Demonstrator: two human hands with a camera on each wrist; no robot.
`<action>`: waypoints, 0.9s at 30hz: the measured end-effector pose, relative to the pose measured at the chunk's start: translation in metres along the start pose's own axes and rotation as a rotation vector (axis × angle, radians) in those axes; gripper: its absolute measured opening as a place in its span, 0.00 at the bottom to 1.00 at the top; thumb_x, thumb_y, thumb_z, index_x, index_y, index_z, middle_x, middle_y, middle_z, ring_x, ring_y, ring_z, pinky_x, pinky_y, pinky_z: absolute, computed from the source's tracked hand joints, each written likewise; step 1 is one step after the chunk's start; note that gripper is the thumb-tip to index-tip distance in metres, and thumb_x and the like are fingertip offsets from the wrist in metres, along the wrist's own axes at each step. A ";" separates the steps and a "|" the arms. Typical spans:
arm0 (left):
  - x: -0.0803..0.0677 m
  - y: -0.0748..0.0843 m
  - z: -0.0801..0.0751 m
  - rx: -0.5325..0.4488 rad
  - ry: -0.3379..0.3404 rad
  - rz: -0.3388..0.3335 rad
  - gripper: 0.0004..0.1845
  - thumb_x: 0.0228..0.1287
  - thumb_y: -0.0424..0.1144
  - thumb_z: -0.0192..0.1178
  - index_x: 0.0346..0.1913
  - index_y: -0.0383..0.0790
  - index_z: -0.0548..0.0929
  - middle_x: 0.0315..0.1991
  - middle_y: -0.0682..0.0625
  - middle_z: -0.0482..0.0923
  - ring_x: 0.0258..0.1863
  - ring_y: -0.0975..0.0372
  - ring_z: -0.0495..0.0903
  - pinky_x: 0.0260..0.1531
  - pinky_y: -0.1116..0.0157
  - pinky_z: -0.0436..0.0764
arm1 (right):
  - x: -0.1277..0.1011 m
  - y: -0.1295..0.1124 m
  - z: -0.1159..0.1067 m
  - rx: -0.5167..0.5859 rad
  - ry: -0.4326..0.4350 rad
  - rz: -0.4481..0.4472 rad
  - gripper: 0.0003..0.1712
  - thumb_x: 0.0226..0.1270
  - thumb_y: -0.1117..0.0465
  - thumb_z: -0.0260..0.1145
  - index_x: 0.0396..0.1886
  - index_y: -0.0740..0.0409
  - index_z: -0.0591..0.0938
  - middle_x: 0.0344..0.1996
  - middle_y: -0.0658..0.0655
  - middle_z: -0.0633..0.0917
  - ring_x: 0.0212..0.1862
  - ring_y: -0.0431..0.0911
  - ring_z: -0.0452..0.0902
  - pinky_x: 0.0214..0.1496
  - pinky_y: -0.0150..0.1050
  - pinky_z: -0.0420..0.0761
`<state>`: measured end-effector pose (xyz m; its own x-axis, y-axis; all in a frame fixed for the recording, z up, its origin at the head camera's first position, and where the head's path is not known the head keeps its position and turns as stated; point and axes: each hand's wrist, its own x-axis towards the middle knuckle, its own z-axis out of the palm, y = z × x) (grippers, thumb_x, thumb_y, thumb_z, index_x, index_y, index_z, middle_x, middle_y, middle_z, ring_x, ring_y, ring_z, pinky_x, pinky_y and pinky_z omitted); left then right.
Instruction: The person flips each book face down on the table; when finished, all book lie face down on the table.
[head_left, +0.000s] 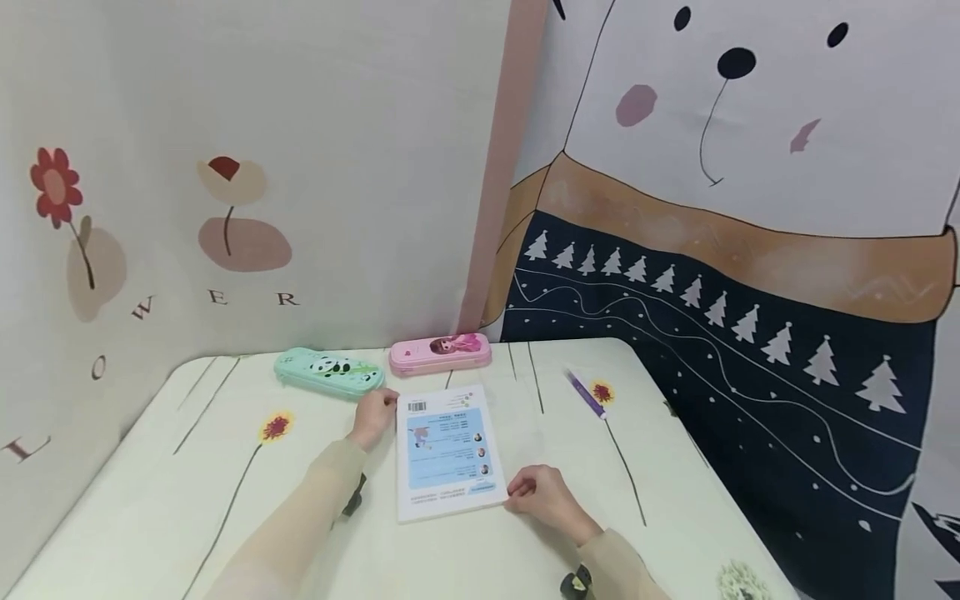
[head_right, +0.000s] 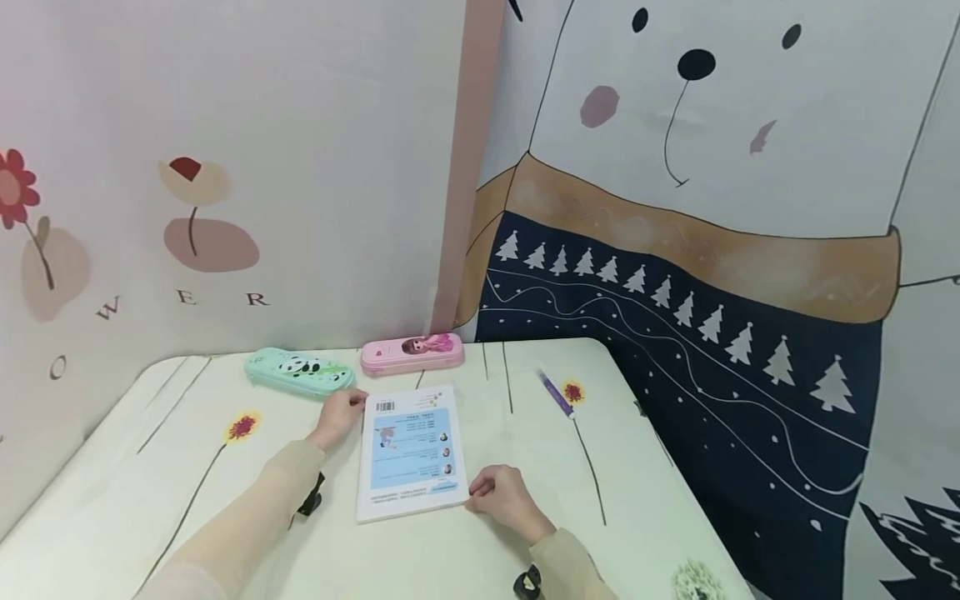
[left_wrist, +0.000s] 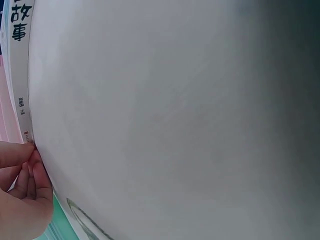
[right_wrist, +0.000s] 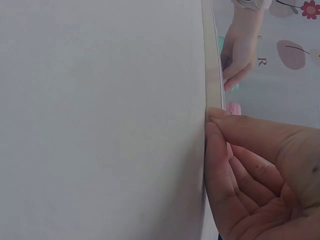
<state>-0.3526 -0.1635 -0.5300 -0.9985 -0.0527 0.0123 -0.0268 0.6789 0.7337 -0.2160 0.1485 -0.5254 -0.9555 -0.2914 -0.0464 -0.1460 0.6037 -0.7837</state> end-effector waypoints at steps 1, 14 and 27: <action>-0.001 -0.002 -0.002 0.001 0.003 -0.001 0.13 0.63 0.28 0.49 0.48 0.29 0.77 0.48 0.35 0.77 0.52 0.47 0.74 0.50 0.54 0.75 | 0.001 -0.001 0.001 0.000 -0.005 -0.007 0.07 0.45 0.65 0.71 0.26 0.56 0.81 0.21 0.47 0.80 0.24 0.37 0.72 0.25 0.27 0.72; -0.004 -0.005 -0.014 0.003 0.011 -0.023 0.14 0.64 0.29 0.48 0.51 0.29 0.76 0.50 0.35 0.76 0.54 0.46 0.73 0.52 0.54 0.74 | 0.012 -0.002 0.001 0.011 -0.033 -0.029 0.08 0.44 0.64 0.72 0.25 0.56 0.82 0.20 0.47 0.80 0.23 0.38 0.73 0.25 0.28 0.73; -0.012 0.009 -0.010 0.277 -0.045 0.063 0.21 0.62 0.32 0.48 0.56 0.24 0.68 0.54 0.32 0.71 0.56 0.44 0.69 0.56 0.52 0.71 | 0.038 -0.017 -0.027 -0.062 -0.181 0.090 0.12 0.55 0.55 0.67 0.30 0.60 0.81 0.21 0.52 0.81 0.23 0.41 0.76 0.26 0.32 0.76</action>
<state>-0.3405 -0.1641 -0.5172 -0.9996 0.0243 0.0169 0.0296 0.8546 0.5184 -0.2568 0.1478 -0.4972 -0.9047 -0.3590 -0.2292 -0.0831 0.6764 -0.7318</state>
